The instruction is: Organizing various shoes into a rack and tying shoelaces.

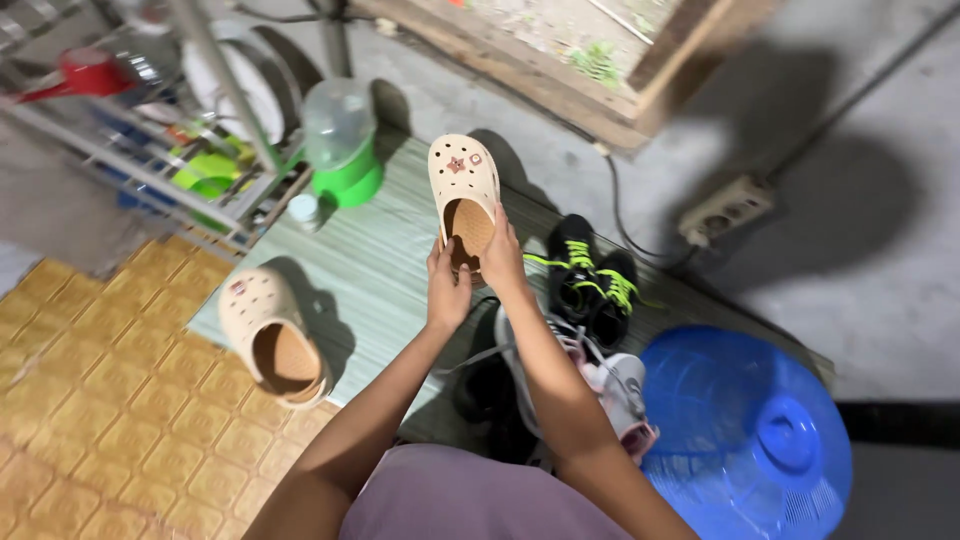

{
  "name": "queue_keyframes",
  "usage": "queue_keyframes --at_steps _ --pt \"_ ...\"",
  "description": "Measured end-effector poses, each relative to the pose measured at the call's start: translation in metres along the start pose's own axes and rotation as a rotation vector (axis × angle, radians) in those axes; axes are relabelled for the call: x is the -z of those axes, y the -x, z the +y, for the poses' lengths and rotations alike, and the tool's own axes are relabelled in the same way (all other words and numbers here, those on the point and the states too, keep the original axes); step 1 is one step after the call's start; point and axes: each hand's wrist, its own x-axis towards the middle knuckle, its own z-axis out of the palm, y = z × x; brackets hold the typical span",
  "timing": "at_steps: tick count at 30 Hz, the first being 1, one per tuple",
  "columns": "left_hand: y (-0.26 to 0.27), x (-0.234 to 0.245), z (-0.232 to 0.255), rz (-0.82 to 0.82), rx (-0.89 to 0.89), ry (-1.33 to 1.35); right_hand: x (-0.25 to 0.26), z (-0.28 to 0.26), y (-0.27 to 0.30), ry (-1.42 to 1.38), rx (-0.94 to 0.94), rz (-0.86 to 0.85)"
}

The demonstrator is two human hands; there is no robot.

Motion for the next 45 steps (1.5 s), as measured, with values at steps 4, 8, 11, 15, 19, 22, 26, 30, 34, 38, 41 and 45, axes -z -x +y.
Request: queue_keyframes --at_steps 4,8,11,15,19,22,26,30,34,38,41,45 --pt "0.022 0.056 0.003 0.102 0.149 0.017 -0.054 -0.018 0.017 -0.094 0.182 -0.045" --pt "0.055 0.096 -0.023 0.224 0.183 -0.084 -0.085 -0.061 0.050 -0.099 0.132 -0.198" --pt "0.079 0.119 -0.037 0.285 0.249 -0.136 -0.115 -0.072 0.070 -0.059 0.079 -0.322" --pt "0.102 0.138 -0.054 0.329 0.363 -0.157 -0.147 -0.072 0.095 -0.076 0.105 -0.407" --pt "0.117 0.142 -0.083 0.351 0.373 -0.172 -0.169 -0.061 0.111 -0.074 0.147 -0.396" --pt "0.124 0.139 -0.100 0.328 0.397 -0.205 -0.172 -0.058 0.118 -0.003 0.005 -0.519" --pt "0.133 0.134 -0.116 0.289 0.332 -0.229 -0.185 -0.035 0.123 -0.035 0.115 -0.476" --pt "0.138 0.134 -0.121 0.244 0.305 -0.289 -0.192 -0.021 0.124 0.002 0.096 -0.533" --pt "0.143 0.139 -0.111 0.200 0.362 -0.276 -0.172 -0.037 0.126 0.036 0.071 -0.608" --pt "0.152 0.145 -0.099 0.168 0.342 -0.280 -0.174 -0.015 0.122 0.070 0.098 -0.568" --pt "0.161 0.153 -0.088 0.130 0.317 -0.306 -0.137 -0.047 0.129 0.007 -0.020 -0.587" --pt "0.164 0.164 -0.079 0.074 0.292 -0.420 -0.150 -0.015 0.128 -0.458 -0.276 -0.684"
